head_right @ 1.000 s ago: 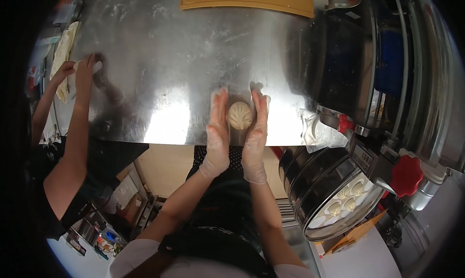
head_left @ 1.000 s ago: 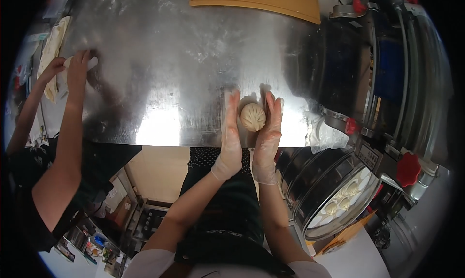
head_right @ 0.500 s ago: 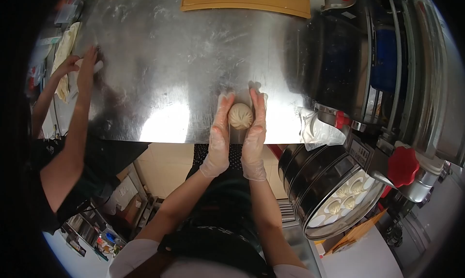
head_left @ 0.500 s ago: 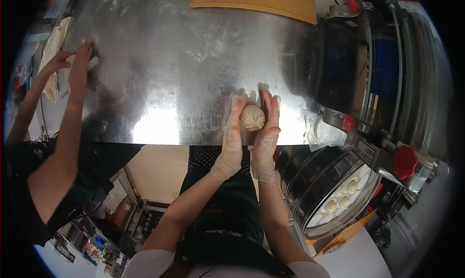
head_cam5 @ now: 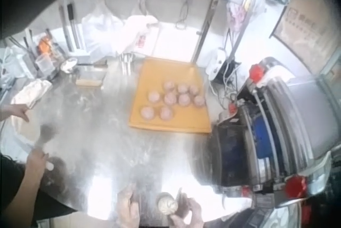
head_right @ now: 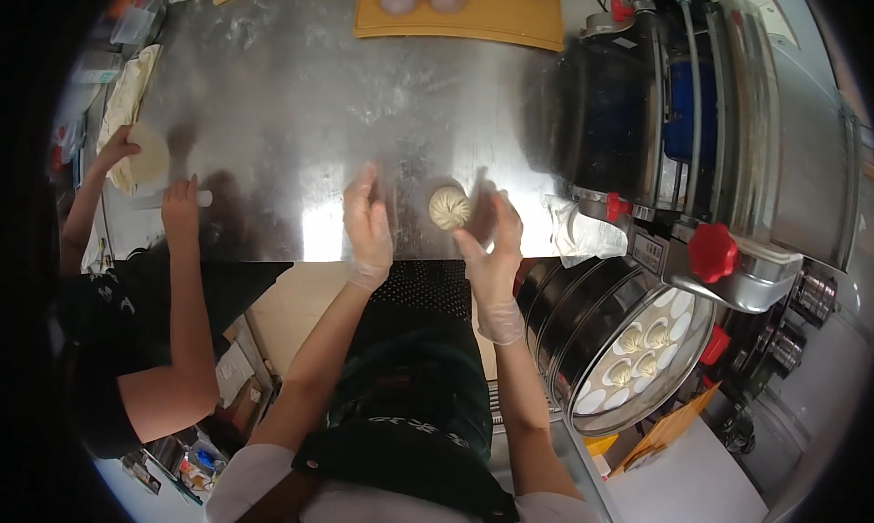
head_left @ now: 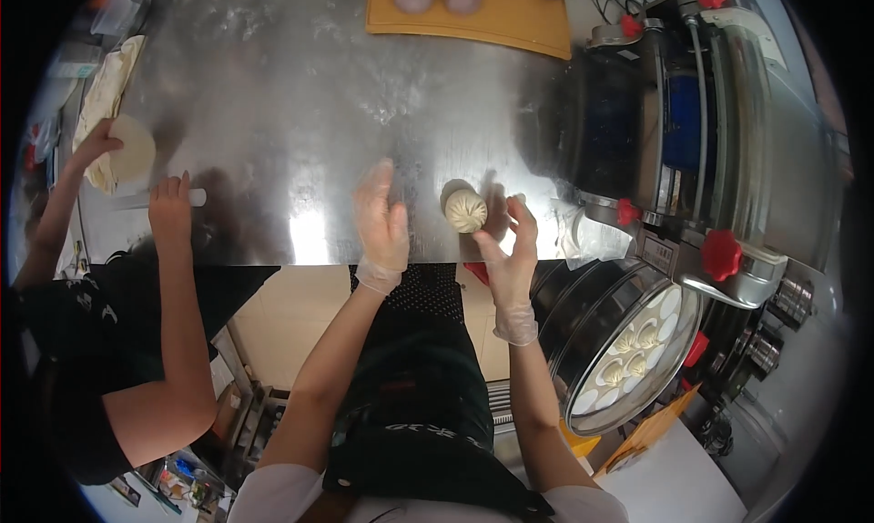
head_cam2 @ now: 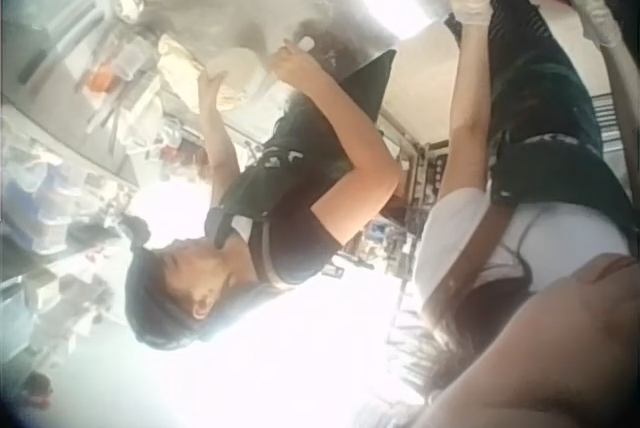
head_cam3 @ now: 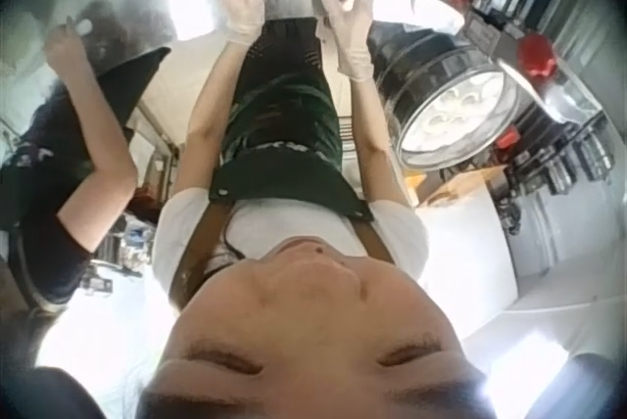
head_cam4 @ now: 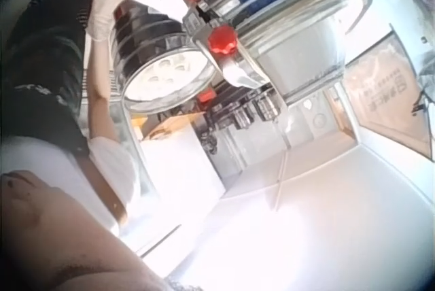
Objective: Preparing, filling, and pleating dough into buns and placing them into a steamer tray.
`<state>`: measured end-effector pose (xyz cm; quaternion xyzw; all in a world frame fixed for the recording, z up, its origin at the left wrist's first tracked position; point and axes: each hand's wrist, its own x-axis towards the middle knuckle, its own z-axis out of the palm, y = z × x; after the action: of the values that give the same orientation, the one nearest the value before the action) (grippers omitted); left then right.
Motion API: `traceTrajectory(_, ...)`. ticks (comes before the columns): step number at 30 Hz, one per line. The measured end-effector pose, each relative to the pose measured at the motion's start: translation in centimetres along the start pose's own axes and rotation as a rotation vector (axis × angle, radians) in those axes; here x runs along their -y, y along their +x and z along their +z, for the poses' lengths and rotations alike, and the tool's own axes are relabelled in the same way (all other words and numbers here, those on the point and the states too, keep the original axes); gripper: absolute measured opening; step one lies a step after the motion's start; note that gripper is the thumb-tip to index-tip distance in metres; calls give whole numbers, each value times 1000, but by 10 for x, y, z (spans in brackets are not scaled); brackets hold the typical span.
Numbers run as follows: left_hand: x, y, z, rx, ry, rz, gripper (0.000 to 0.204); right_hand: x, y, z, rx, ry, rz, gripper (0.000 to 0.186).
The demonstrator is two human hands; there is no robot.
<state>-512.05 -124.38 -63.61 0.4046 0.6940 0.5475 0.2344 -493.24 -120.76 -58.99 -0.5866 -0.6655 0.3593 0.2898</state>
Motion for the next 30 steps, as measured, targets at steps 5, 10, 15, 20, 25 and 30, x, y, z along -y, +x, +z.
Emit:
traceTrajectory(5, -12, 0, -2, 46, 148, 93, 45, 72, 30, 18, 154, -623, -260, 73)
traceTrajectory(10, -32, 0, 9, 121, 205, 50, 42, 35, 32, 32, 242, -1066, -136, 41)
traceTrajectory(15, -60, -18, 40, 232, -121, -252, 46, 28, 30, -4, 3, -764, -178, 12)
traceTrajectory(20, -182, -75, 95, 572, -949, -952, 83, 58, -22, -122, -59, -647, 79, 32)
traceTrajectory(25, -270, -154, 159, 937, -879, -907, 83, 43, -99, -271, -298, -630, 42, 32)
traceTrajectory(30, -328, -229, 240, 1261, -821, -830, 82, 2, -157, -400, -227, -436, 322, 55)
